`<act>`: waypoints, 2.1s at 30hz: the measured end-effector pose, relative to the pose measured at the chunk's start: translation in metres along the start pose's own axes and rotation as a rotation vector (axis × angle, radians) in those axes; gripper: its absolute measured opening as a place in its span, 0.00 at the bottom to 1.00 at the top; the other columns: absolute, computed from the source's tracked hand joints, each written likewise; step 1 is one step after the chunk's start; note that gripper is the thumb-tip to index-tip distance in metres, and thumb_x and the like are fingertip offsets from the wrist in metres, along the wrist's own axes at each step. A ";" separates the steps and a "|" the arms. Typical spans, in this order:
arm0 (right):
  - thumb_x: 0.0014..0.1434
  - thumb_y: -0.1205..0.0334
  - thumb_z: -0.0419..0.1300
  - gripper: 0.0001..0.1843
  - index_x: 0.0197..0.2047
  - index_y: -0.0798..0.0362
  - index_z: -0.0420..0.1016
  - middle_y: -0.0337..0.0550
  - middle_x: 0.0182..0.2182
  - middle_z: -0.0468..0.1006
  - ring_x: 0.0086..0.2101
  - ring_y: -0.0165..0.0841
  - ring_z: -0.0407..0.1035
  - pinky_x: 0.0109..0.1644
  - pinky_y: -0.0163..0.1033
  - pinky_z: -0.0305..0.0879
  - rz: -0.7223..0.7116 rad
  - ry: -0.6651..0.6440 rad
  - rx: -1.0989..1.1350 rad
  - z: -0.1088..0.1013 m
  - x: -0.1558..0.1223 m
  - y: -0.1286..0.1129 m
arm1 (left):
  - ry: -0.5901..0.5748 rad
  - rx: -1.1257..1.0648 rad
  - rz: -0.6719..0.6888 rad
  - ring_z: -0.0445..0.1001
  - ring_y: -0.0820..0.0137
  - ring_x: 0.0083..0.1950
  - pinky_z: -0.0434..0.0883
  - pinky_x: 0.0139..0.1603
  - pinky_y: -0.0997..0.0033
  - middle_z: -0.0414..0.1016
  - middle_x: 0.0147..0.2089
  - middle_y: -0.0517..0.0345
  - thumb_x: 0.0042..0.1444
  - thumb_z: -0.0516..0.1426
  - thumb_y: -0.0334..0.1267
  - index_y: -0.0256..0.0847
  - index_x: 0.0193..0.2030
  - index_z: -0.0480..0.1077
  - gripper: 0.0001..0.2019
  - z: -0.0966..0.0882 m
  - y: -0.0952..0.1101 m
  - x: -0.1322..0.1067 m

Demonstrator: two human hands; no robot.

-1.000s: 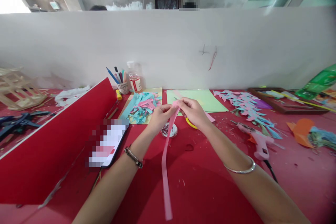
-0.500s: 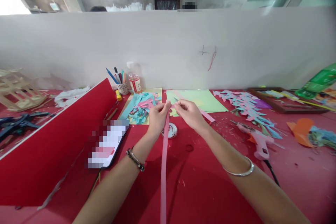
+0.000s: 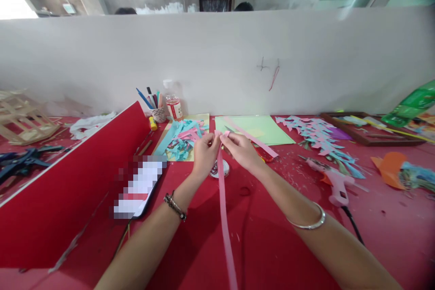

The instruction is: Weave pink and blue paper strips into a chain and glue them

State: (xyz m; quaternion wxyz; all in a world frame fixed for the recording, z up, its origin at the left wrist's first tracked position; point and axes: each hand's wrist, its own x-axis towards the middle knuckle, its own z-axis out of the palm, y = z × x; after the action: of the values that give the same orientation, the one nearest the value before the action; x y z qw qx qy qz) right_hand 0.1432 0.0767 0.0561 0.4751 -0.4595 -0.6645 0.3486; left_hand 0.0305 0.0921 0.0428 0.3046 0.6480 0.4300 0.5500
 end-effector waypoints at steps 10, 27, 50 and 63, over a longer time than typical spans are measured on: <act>0.52 0.55 0.51 0.16 0.17 0.53 0.58 0.32 0.13 0.57 0.16 0.23 0.53 0.19 0.31 0.48 0.037 -0.013 0.062 0.000 0.001 0.003 | 0.048 -0.037 -0.023 0.50 0.78 0.19 0.50 0.20 0.76 0.48 0.17 0.67 0.55 0.47 0.42 0.39 0.17 0.51 0.17 -0.003 0.000 0.002; 0.50 0.48 0.53 0.18 0.19 0.53 0.59 0.32 0.14 0.58 0.17 0.23 0.53 0.20 0.31 0.49 0.026 0.041 0.074 -0.003 0.003 0.004 | -0.063 0.076 0.094 0.52 0.77 0.21 0.48 0.23 0.76 0.51 0.17 0.67 0.53 0.48 0.38 0.38 0.18 0.54 0.14 -0.001 -0.001 -0.001; 0.53 0.59 0.50 0.15 0.18 0.54 0.59 0.31 0.13 0.59 0.16 0.22 0.54 0.22 0.30 0.52 0.076 0.066 0.313 -0.007 0.003 0.004 | -0.135 0.075 0.044 0.57 0.78 0.19 0.55 0.21 0.78 0.57 0.17 0.65 0.55 0.46 0.41 0.39 0.22 0.58 0.14 0.002 -0.003 -0.002; 0.54 0.54 0.49 0.15 0.21 0.54 0.59 0.32 0.15 0.58 0.18 0.24 0.55 0.22 0.32 0.50 -0.014 -0.031 0.012 -0.004 0.001 0.003 | -0.052 0.186 0.119 0.53 0.78 0.20 0.49 0.22 0.76 0.51 0.17 0.67 0.55 0.48 0.37 0.39 0.19 0.52 0.15 -0.002 0.000 -0.001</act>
State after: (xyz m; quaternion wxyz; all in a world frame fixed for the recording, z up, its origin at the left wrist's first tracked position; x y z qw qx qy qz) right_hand 0.1479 0.0784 0.0548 0.4700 -0.4463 -0.6730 0.3563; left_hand 0.0282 0.0907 0.0426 0.2212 0.7119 0.4318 0.5078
